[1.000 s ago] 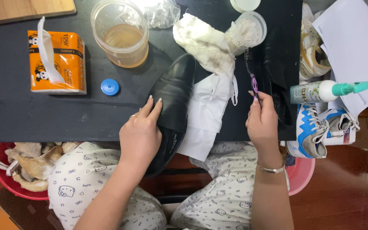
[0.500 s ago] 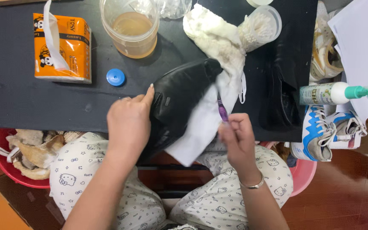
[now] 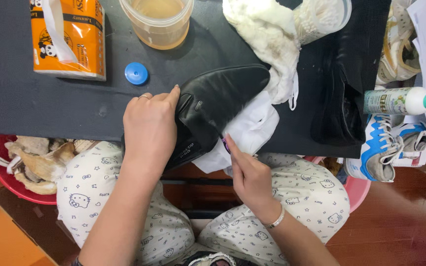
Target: The person cleans a black leather shoe by first wiping it with a tissue, then scrubbing with a toothbrush dipped in liquid, and finally wiping again with fresh tissues. The person handles the shoe, tissues, toothbrush, and a liquid container during the process.
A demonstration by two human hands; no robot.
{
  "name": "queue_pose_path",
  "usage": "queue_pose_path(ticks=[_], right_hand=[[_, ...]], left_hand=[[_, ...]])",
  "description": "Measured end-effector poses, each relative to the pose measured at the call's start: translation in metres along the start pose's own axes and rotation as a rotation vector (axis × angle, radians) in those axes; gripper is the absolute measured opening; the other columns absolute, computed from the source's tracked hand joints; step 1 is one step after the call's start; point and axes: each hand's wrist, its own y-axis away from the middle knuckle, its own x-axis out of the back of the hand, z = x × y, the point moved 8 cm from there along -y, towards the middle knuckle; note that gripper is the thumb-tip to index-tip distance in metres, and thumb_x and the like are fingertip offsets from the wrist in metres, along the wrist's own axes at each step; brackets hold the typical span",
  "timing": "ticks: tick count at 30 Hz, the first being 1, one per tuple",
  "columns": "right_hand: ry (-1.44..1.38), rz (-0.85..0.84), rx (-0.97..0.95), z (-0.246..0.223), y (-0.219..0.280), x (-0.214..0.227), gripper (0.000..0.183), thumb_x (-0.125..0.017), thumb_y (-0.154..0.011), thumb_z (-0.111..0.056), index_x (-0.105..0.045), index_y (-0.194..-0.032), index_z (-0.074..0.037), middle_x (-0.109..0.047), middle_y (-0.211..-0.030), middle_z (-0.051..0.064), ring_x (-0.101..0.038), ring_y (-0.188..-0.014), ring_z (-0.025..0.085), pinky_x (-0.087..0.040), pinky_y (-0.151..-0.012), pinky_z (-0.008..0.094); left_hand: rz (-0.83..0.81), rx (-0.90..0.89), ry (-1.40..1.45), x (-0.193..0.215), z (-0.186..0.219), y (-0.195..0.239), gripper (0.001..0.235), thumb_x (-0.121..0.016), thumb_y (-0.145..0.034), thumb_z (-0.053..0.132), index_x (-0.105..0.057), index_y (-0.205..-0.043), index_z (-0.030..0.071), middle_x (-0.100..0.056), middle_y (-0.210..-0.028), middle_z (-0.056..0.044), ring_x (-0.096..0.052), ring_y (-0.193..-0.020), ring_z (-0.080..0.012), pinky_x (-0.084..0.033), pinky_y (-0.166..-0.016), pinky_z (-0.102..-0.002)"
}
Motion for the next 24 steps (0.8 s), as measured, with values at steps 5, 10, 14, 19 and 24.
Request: queue_pose_path(ticks=[5,10,14,19,24], right_hand=[[0.039,0.015,0.059,-0.006,-0.001,0.015,0.055,-0.056,-0.097,0.005,-0.054,-0.149,-0.012,-0.062,-0.077,0.011,-0.058,-0.06,0.017,-0.05,-0.062,0.031],[0.091,-0.03,-0.083,0.007,-0.006,0.007,0.051,-0.06,-0.098,0.001,-0.057,-0.147,-0.015,-0.06,-0.067,0.012,-0.056,-0.051,0.018,-0.047,-0.055,0.032],[0.08,0.019,-0.034,0.001,-0.008,0.008,0.05,-0.059,-0.101,-0.001,-0.056,-0.148,-0.016,-0.063,-0.071,0.011,-0.057,-0.054,0.015,-0.048,-0.056,0.031],[0.048,0.005,-0.068,0.002,-0.008,0.011,0.051,-0.057,-0.102,0.0,-0.053,-0.151,-0.014,-0.062,-0.071,0.011,-0.055,-0.054,0.012,-0.047,-0.055,0.03],[0.048,-0.032,-0.153,0.01,-0.009,0.008,0.052,-0.057,-0.1,0.001,-0.052,-0.15,-0.013,-0.06,-0.065,0.009,-0.052,-0.049,0.012,-0.044,-0.051,0.03]], left_hand=[[-0.031,0.015,0.011,0.004,0.0,-0.002,0.045,-0.065,-0.078,-0.004,-0.076,-0.12,0.007,-0.072,-0.086,-0.008,-0.067,-0.085,-0.0272,-0.05,-0.074,-0.039],[-0.029,0.0,0.381,0.02,0.005,-0.001,0.059,-0.062,-0.071,-0.012,-0.065,-0.128,-0.001,-0.063,-0.118,-0.018,-0.058,-0.112,-0.0379,-0.046,-0.097,-0.045],[0.134,0.231,0.781,0.028,-0.003,0.019,0.052,-0.05,-0.078,-0.016,-0.059,-0.126,-0.001,-0.055,-0.134,-0.018,-0.06,-0.13,-0.029,-0.049,-0.12,-0.036],[-0.069,0.537,1.14,0.003,-0.025,0.038,0.029,-0.055,-0.1,0.002,-0.056,-0.129,-0.001,-0.064,-0.128,-0.011,-0.063,-0.122,-0.018,-0.05,-0.107,-0.032],[-0.152,0.568,0.882,0.015,-0.025,0.042,0.027,-0.06,-0.101,0.015,-0.064,-0.123,0.0,-0.071,-0.115,-0.011,-0.071,-0.103,-0.0145,-0.056,-0.089,-0.03]])
